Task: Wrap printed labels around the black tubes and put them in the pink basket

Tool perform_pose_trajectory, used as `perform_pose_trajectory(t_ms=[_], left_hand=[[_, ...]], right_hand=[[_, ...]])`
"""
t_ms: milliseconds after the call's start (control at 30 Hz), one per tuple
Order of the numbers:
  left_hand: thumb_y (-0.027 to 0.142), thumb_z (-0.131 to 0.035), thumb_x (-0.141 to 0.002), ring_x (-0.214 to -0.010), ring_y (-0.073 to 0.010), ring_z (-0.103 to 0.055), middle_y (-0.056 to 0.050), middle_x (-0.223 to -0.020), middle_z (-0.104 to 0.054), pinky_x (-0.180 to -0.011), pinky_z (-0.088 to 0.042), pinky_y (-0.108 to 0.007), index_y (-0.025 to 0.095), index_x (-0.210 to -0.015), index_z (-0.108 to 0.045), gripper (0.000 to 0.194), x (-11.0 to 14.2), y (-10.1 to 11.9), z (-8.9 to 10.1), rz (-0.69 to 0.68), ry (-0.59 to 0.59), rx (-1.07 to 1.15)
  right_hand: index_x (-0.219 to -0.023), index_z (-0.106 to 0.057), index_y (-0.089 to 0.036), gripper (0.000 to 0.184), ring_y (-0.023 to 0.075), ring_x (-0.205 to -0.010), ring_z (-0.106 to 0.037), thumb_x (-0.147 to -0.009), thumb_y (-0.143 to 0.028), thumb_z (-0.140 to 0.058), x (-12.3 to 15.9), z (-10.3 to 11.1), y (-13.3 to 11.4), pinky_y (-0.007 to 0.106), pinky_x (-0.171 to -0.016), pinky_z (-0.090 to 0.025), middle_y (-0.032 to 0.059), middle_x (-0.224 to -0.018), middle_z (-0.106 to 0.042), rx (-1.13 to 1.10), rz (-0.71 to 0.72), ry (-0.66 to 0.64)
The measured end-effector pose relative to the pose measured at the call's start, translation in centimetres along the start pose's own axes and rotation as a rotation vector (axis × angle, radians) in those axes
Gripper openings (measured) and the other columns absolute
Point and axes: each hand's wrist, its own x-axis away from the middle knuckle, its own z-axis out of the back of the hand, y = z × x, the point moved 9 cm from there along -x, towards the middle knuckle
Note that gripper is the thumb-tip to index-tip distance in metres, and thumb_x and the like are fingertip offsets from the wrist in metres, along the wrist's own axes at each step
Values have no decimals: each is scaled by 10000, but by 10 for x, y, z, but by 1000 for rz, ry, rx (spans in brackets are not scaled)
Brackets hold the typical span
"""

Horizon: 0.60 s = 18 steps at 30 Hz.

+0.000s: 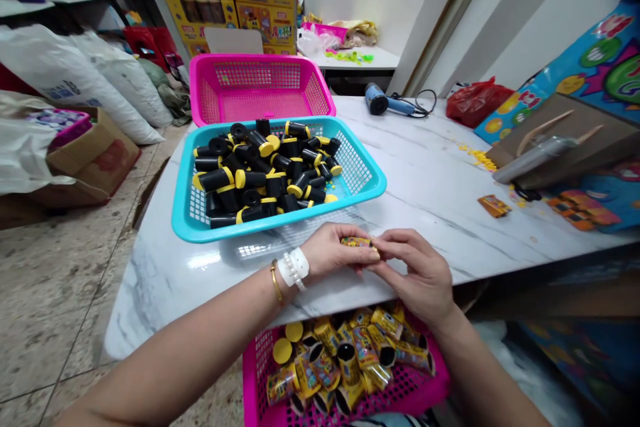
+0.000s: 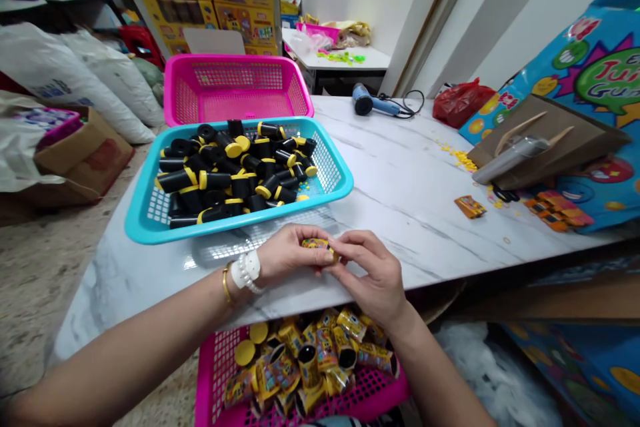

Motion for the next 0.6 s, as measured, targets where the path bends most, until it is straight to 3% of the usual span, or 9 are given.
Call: perform_pose_trajectory(t_ms=[200,267,333,467,600], left_hand=[[560,-828,-707,-587,-124,-635,-69,-838,-706,-554,-502,-251,151,-961,-726,491,1,2,1,61,-83,63],[522,-836,-714,-572,-123,-635,-75,-866,-708,-519,-478,-238,150,-960,-717,462,0,0,8,99,-77,81],[414,-858,-715,-579,-110,-620,-66,-831,-702,-534,-471,-226,138,-923,-721,372,-3,2,12,52,-41,63],[197,-806,-759,-655,-106,-606,-55,-834,-708,-607,-478,-216,141,-986,-764,238,0,17,5,-171,20,-63],[143,-762,-787,-665,-113,-620,-46,-813,-705,-603,-480,-210,139,-979,-764,191,5,26,-5,-239,47,-88]], right_hand=[[-1174,-742,-364,468,177,-840,-670,-780,-119,-807,-5,-3,2,342,-722,-606,36,-1041,-657,-21,39,3],[-1159,-755,-351,449,185,-842,-679,-779,-117,-805,-8,1,0,348,-725,-610,45,-1029,-677,26,68,4],[-1132,-770,-332,420,191,-832,-691,-769,-126,-816,-9,5,1,354,-732,-616,53,-1018,-705,61,60,13],[-1054,-796,-298,329,188,-765,-701,-746,-196,-852,-2,6,19,323,-658,-603,41,-925,-742,-44,-154,83],[-1007,-801,-263,246,175,-717,-699,-765,-277,-841,10,-5,38,317,-670,-598,17,-850,-744,-221,-394,145]])
